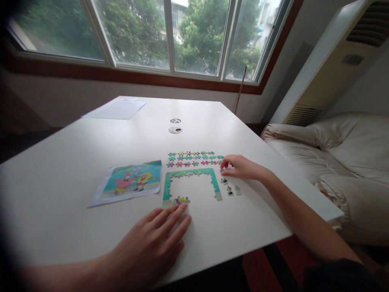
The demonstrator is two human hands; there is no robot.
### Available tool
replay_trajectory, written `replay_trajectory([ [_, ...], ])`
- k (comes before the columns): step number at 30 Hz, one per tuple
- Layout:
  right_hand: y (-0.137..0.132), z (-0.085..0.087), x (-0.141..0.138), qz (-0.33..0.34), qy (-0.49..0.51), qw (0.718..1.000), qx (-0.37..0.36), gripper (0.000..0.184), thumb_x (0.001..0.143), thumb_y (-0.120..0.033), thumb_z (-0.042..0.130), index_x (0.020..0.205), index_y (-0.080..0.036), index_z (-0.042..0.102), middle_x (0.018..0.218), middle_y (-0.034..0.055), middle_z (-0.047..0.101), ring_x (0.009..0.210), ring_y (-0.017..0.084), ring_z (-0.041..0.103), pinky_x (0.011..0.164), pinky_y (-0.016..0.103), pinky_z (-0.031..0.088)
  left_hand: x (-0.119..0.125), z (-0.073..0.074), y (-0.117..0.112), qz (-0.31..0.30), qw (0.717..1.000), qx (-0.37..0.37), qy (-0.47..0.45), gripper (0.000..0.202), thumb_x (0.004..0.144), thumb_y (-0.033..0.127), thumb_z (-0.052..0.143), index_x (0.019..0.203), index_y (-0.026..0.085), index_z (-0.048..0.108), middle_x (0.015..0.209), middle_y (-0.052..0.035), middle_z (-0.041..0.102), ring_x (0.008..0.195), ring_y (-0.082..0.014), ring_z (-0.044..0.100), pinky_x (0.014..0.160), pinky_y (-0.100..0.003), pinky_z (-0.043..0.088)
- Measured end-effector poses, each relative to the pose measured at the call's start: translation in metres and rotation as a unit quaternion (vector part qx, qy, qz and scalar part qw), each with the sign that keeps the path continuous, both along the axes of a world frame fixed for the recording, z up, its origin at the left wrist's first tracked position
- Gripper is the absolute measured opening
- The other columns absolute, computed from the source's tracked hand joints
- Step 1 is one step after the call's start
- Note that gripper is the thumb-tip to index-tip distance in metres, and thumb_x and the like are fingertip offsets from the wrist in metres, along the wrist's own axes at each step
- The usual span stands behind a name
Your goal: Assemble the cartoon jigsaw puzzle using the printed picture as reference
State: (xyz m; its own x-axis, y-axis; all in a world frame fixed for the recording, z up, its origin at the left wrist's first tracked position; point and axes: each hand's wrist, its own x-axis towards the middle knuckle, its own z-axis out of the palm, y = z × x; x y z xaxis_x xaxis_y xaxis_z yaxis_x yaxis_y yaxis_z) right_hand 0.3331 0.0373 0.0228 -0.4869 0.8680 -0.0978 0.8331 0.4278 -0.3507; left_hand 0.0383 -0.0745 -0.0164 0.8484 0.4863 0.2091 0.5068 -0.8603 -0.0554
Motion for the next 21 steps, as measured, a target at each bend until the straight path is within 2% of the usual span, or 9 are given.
replay_trajectory([
  [6,-0.002,0.002,-0.004,-0.009,0.042,0.999,0.009,0.025,0.075,-0.041,0.057,0.079,-0.017,0.057,0.077,0.0026,0.059,0.069,0.014,0.050,0.065,0.025,0.039,0.000,-0.001,0.000,0.000,1.000,0.014,-0.007,0.035,0.093,0.028,0.031,0.119,0.013,0.048,0.127,-0.0179,0.050,0.111,-0.0302,0.050,0.082,-0.042,0.043],
  [11,-0.027,0.003,-0.043,0.030,0.129,0.991,0.004,0.019,0.076,-0.036,0.060,0.077,-0.017,0.056,0.068,-0.0014,0.056,0.059,0.009,0.044,0.057,0.021,0.036,0.000,-0.003,0.000,0.004,1.000,0.014,-0.010,0.034,0.092,0.027,0.033,0.118,0.013,0.048,0.126,-0.0173,0.050,0.111,-0.0296,0.050,0.083,-0.041,0.043],
  [15,-0.046,-0.004,-0.077,0.065,0.160,0.985,-0.027,0.011,0.076,-0.028,0.062,0.078,-0.017,0.060,0.068,-0.0023,0.059,0.059,0.008,0.047,0.056,0.019,0.037,-0.001,-0.003,0.000,0.000,1.000,0.015,-0.009,0.034,0.092,0.028,0.033,0.118,0.012,0.048,0.126,-0.0171,0.050,0.112,-0.0299,0.048,0.084,-0.041,0.041],
  [21,-0.049,-0.013,-0.088,0.070,0.167,0.983,-0.028,0.010,0.076,-0.026,0.062,0.080,-0.017,0.062,0.072,-0.0003,0.063,0.061,0.009,0.051,0.059,0.021,0.039,0.000,-0.005,0.000,-0.002,1.000,0.014,-0.008,0.034,0.093,0.027,0.031,0.118,0.012,0.048,0.125,-0.0171,0.051,0.112,-0.0304,0.048,0.084,-0.042,0.042],
])
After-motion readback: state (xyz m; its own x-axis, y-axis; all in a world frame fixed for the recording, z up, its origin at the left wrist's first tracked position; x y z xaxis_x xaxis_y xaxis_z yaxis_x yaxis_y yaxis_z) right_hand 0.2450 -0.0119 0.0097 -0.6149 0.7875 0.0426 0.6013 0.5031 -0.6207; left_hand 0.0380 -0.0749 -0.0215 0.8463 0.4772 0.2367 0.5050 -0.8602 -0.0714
